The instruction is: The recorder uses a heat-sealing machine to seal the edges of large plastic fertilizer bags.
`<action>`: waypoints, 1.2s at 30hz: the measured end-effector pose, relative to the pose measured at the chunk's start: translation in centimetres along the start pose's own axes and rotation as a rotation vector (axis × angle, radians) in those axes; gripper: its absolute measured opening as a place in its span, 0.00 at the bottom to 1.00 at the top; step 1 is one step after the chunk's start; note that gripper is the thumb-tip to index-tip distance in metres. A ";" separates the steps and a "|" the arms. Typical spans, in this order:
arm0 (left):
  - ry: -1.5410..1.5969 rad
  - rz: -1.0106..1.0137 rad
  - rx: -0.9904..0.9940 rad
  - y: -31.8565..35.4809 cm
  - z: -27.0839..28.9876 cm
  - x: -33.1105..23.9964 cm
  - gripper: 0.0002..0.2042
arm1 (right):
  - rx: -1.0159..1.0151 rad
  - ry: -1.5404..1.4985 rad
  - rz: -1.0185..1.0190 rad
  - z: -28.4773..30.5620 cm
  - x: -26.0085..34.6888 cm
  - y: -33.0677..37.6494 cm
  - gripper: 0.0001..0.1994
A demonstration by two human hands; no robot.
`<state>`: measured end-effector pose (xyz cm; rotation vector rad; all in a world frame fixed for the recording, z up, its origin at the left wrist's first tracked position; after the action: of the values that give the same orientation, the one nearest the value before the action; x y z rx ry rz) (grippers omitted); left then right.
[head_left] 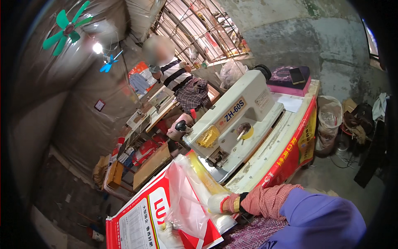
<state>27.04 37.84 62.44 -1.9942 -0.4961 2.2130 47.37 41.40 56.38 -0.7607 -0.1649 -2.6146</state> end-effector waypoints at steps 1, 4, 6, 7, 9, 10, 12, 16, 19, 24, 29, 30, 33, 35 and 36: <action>0.012 -0.028 0.002 -0.2 0.0 -0.1 0.09 | -0.120 -0.005 0.015 0.2 0.0 -0.1 0.16; -0.218 -0.013 0.130 -0.5 -0.2 -0.1 0.05 | -0.470 0.021 0.244 0.2 2.0 -0.6 0.13; -0.237 -0.002 0.163 -0.3 -0.1 -0.6 0.05 | -0.408 0.056 0.424 -1.2 4.3 -0.9 0.14; -0.266 -0.034 0.133 -0.2 0.1 -1.2 0.05 | -0.423 0.064 0.527 -1.9 5.5 -0.8 0.14; -0.326 -0.095 0.069 0.5 0.7 -2.8 0.04 | 0.173 -0.043 0.449 -5.0 7.3 -0.2 0.15; -0.319 -0.091 0.117 1.1 1.2 -3.8 0.03 | 0.218 -0.085 0.553 -6.0 8.3 0.3 0.14; -0.306 -0.087 0.210 2.6 1.7 -5.6 0.05 | 0.261 -0.184 0.802 -7.6 10.1 1.4 0.11; -0.581 -0.240 0.284 5.6 2.1 -7.9 0.04 | 0.790 -0.571 0.872 -10.2 11.6 2.2 0.15; -0.408 -0.018 0.340 6.2 2.9 -7.8 0.02 | 0.716 -0.726 1.344 -10.3 11.9 -0.3 0.13; -0.381 0.074 0.275 6.2 5.4 -8.2 0.03 | 0.103 -0.194 0.744 -8.8 7.1 -12.0 0.08; -0.538 0.099 0.530 10.0 5.4 -8.9 0.03 | -0.544 -0.504 -0.019 -0.5 -0.1 -17.1 0.11; -0.550 0.070 0.694 10.9 5.0 -8.9 0.03 | -0.701 -0.171 -0.002 2.0 -1.4 -16.6 0.14; -0.746 -0.078 1.095 12.5 4.6 -9.1 0.04 | -0.984 -0.862 -0.176 6.1 -2.4 -15.5 0.26; -0.592 0.047 1.015 11.6 4.9 -9.3 0.03 | -0.791 -1.212 -0.268 5.7 -1.8 -15.3 0.32; -0.589 0.066 0.932 10.8 5.2 -9.4 0.03 | -0.638 -1.122 -0.280 4.4 -1.0 -15.2 0.32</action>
<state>24.44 24.03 68.28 -0.8996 0.5050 2.3701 43.92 56.57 59.59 -2.4948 0.2927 -2.1167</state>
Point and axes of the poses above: each hand's wrist, its own y-axis away from the middle knuckle, its own z-axis out of the back of the hand, x = y × z, the point moved 2 cm from there along -y, towards the middle knuckle, and after that the axes turned 9 degrees about -y, right-handed, at the moved point
